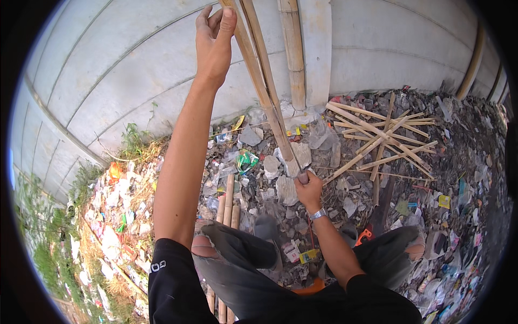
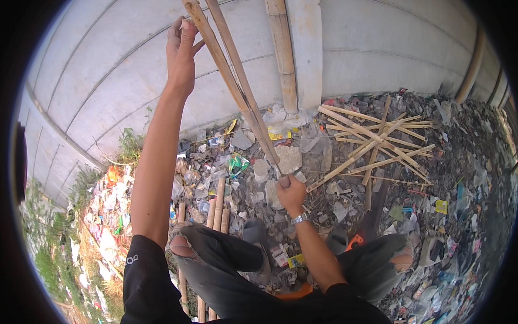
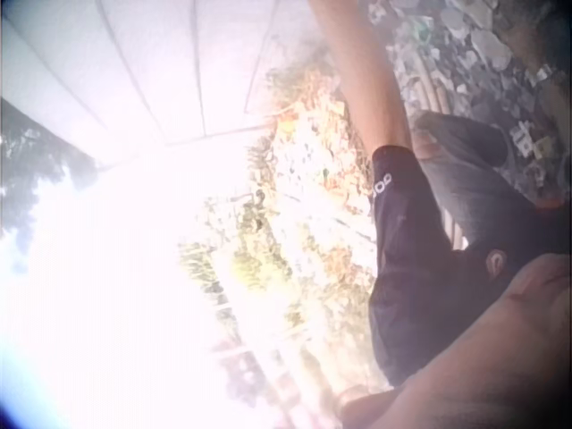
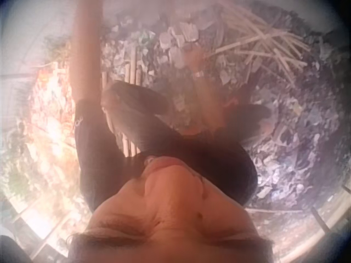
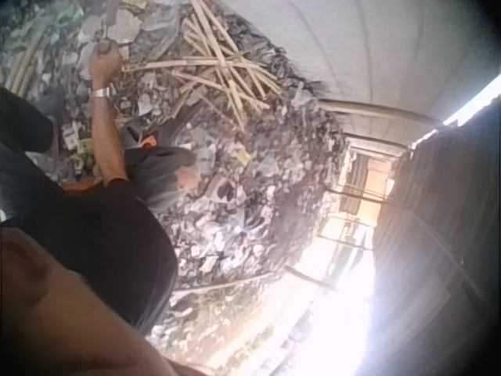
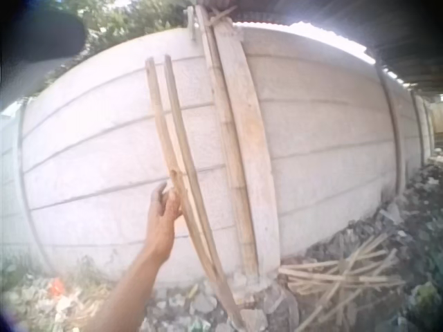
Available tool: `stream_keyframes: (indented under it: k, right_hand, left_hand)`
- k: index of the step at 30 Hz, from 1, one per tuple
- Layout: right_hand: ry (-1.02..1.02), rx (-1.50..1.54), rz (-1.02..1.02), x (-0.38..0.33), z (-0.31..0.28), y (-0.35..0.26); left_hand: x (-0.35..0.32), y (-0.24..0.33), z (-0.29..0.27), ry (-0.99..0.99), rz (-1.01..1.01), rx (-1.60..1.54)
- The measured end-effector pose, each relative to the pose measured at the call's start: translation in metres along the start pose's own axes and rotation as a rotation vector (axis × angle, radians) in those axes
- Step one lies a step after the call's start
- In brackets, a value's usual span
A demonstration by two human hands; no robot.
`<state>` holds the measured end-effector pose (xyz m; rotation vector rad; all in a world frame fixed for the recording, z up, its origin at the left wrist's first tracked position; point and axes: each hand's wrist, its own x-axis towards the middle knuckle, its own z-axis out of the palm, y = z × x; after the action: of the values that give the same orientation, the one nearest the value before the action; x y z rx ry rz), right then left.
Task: The person sits on a debris-covered floor and uses a machete to cut long bamboo poles into smaller segments. They repeatedly pick up a pole, position it, and strike it with the machete to sever it, then place the cut pieces aside.
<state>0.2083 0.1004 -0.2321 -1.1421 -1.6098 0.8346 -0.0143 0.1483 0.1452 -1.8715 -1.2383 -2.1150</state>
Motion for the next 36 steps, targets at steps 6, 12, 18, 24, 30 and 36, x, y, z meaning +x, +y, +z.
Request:
stream_keyframes:
  k: [6,12,18,24,30,36]
  right_hand:
    - [-0.035,-0.146,0.128,-0.029,0.032,0.055]
    - [-0.241,-0.097,0.255,-0.071,0.051,0.126]
    - [-0.454,0.306,0.394,-0.086,0.052,0.134]
    - [-0.332,0.166,0.291,-0.092,0.029,0.119]
    - [-0.465,-0.11,0.244,-0.074,-0.027,0.072]
    - [-0.643,-0.356,0.28,-0.003,-0.104,-0.092]
  left_hand:
    - [-0.042,-0.051,0.019,0.423,-0.184,0.195]
    - [-0.113,-0.083,0.044,0.429,-0.092,0.227]
    - [-0.116,-0.079,0.063,0.413,-0.033,0.322]
    - [-0.119,-0.072,0.071,0.434,-0.119,0.23]
    - [-0.118,-0.086,0.068,0.479,-0.04,0.322]
    - [-0.109,-0.099,0.058,0.593,-0.037,0.339]
